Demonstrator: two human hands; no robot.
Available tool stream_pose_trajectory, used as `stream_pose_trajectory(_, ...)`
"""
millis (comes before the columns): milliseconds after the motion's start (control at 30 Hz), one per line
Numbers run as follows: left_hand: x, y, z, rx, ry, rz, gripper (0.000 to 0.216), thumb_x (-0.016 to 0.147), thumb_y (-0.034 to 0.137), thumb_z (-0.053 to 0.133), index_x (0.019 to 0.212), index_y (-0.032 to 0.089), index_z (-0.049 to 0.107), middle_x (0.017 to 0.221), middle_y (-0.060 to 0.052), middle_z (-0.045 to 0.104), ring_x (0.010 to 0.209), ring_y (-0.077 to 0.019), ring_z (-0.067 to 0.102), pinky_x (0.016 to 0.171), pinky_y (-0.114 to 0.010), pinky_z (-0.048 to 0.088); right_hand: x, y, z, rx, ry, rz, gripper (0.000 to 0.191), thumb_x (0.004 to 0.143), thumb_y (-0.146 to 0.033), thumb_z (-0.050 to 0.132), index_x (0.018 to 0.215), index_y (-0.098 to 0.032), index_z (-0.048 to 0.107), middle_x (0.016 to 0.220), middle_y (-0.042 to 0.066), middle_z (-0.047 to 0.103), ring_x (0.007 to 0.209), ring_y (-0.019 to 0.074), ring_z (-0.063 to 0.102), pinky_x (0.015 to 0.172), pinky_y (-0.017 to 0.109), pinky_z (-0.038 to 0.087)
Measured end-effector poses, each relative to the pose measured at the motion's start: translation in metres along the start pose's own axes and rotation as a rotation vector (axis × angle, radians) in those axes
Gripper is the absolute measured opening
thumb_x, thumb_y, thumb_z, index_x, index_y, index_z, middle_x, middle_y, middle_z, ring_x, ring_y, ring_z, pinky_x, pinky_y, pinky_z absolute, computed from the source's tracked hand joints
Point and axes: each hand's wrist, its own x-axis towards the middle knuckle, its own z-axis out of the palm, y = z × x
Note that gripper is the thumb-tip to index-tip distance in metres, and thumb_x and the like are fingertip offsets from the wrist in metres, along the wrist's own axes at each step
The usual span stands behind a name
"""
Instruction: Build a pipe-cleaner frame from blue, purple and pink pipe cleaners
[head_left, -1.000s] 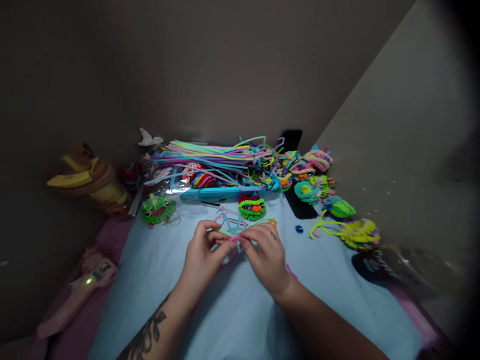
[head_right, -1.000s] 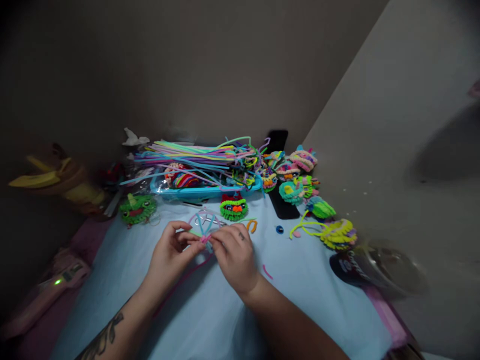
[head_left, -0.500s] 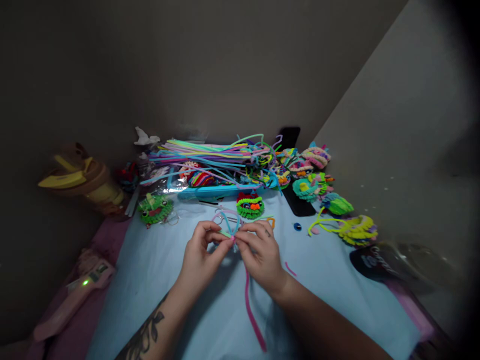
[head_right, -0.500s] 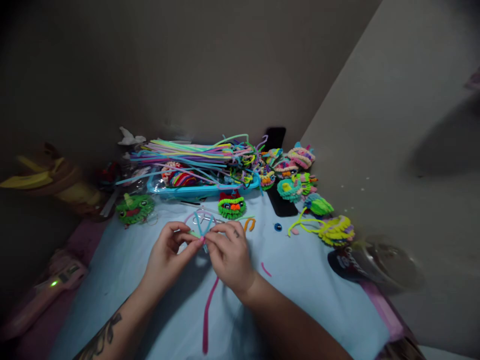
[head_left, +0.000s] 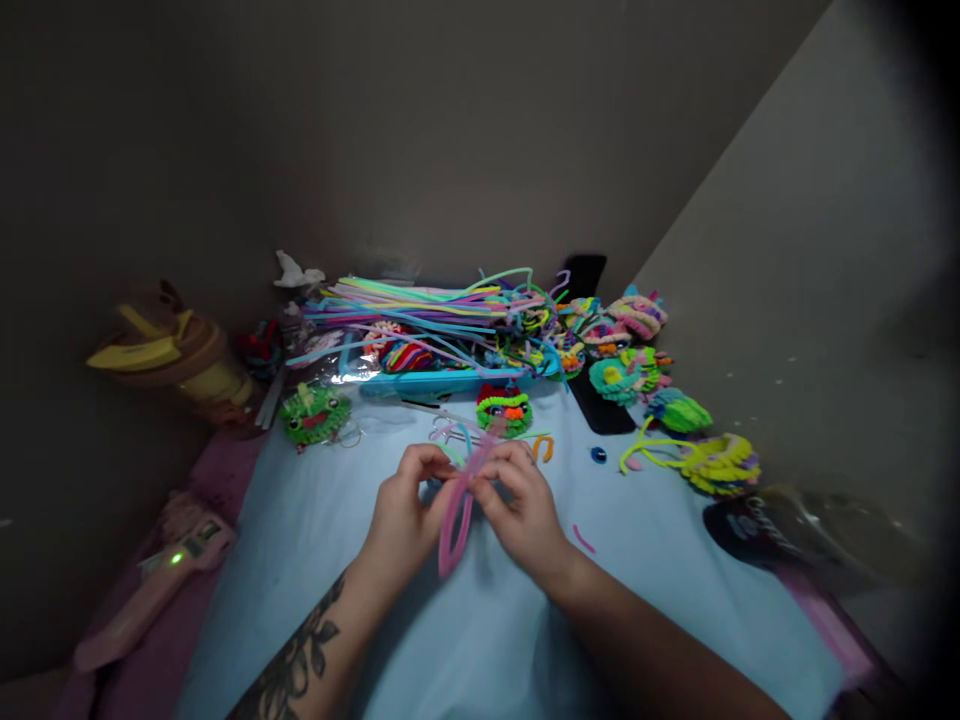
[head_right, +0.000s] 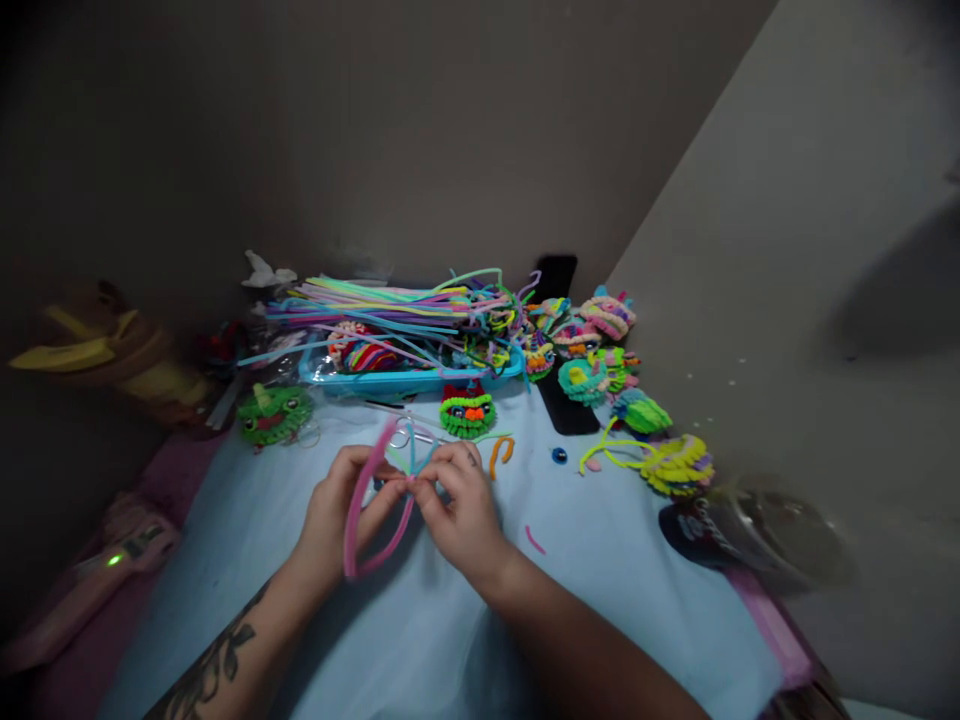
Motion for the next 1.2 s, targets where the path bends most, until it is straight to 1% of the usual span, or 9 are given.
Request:
stream_pose_trajectory(133,0.001,-0.003,0.001,-0.083,0.001,-0.039,0.022,0.078,0.025,0.062,0.093,0.022,0.047,0.078,0.001,0.065,0.074,-0.0154,0.065,0.068,-0.026,0.050,0.001,0.003,0.000,0.025,-0.022,0.027,0.014,0.085,-0.022,0.055,0.072,-0.021,0.062,0.081,0.003,0.055,0.084,0.0181,0.053,0.076,0.032,0.043)
stream_pose_trajectory(233,0.004,-0.005,0.002,-0.161,0.085,-0.109,0.024,0.077,0.026,0.064,0.093,0.022,0.046,0.075,0.001,0.063,0.072,-0.0151,0.064,0.068,-0.027,0.049,0.002,0.006,-0.002,0.035,0.005,0.033,0.015,0.086,-0.019,0.051,0.088,-0.022,0.065,0.090,0.004,0.057,0.091,0.0190,0.054,0.082,0.034,0.044)
stream_pose_trajectory(367,0.010,-0.004,0.000,-0.260,0.159,-0.209,0.028,0.075,0.028,0.066,0.090,0.021,0.045,0.073,0.002,0.061,0.067,-0.0134,0.061,0.063,-0.025,0.048,0.000,0.005,-0.004,-0.040,-0.031,-0.085,0.026,0.082,-0.013,0.052,0.103,-0.024,0.062,0.101,0.006,0.055,0.099,0.0211,0.052,0.088,0.039,0.042)
stream_pose_trajectory(433,0.011,-0.003,-0.001,-0.294,0.148,-0.242,0.026,0.075,0.028,0.065,0.089,0.020,0.045,0.074,0.002,0.061,0.067,-0.0125,0.060,0.062,-0.024,0.047,-0.002,0.002,-0.003,-0.092,-0.101,-0.182,0.028,0.080,-0.012,0.056,0.103,-0.025,0.062,0.100,0.006,0.055,0.098,0.0214,0.050,0.088,0.041,0.042)
stream_pose_trajectory(533,0.011,-0.003,-0.001,-0.322,0.148,-0.240,0.025,0.076,0.028,0.065,0.088,0.020,0.045,0.074,0.003,0.059,0.068,-0.0118,0.059,0.064,-0.024,0.046,-0.004,-0.002,0.000,-0.131,-0.154,-0.272,0.019,0.081,-0.013,0.058,0.095,-0.024,0.065,0.091,0.004,0.058,0.091,0.0200,0.050,0.084,0.038,0.043)
stream_pose_trajectory(633,0.010,-0.004,0.001,-0.358,0.138,-0.225,0.027,0.075,0.029,0.066,0.087,0.020,0.044,0.074,0.003,0.056,0.068,-0.0111,0.057,0.063,-0.023,0.045,-0.005,-0.002,0.002,-0.146,-0.156,-0.310,0.014,0.083,-0.014,0.056,0.089,-0.022,0.065,0.085,0.004,0.060,0.085,0.0188,0.050,0.079,0.036,0.044)
stream_pose_trajectory(933,0.008,-0.007,0.006,-0.472,0.024,-0.302,0.035,0.070,0.031,0.071,0.087,0.020,0.043,0.074,0.002,0.059,0.066,-0.0121,0.058,0.062,-0.024,0.044,-0.005,-0.001,-0.002,-0.068,-0.187,-0.496,0.021,0.082,-0.005,0.048,0.090,-0.020,0.061,0.081,0.005,0.062,0.076,0.0170,0.054,0.069,0.034,0.045)
stream_pose_trajectory(1067,0.007,-0.004,0.005,-0.450,-0.013,-0.322,0.032,0.072,0.031,0.068,0.085,0.021,0.041,0.070,0.003,0.059,0.063,-0.0118,0.057,0.061,-0.023,0.043,-0.005,-0.004,-0.003,-0.003,-0.186,-0.477,0.022,0.081,-0.004,0.048,0.089,-0.021,0.059,0.080,0.004,0.061,0.075,0.0170,0.054,0.069,0.034,0.046)
stream_pose_trajectory(1200,0.006,-0.003,0.002,-0.282,-0.013,-0.194,0.021,0.078,0.026,0.061,0.084,0.021,0.041,0.073,0.004,0.055,0.069,-0.0113,0.056,0.066,-0.023,0.042,-0.004,-0.008,-0.005,0.176,-0.097,-0.291,0.016,0.081,-0.006,0.052,0.081,-0.022,0.056,0.076,0.002,0.057,0.074,0.0154,0.054,0.068,0.030,0.046)
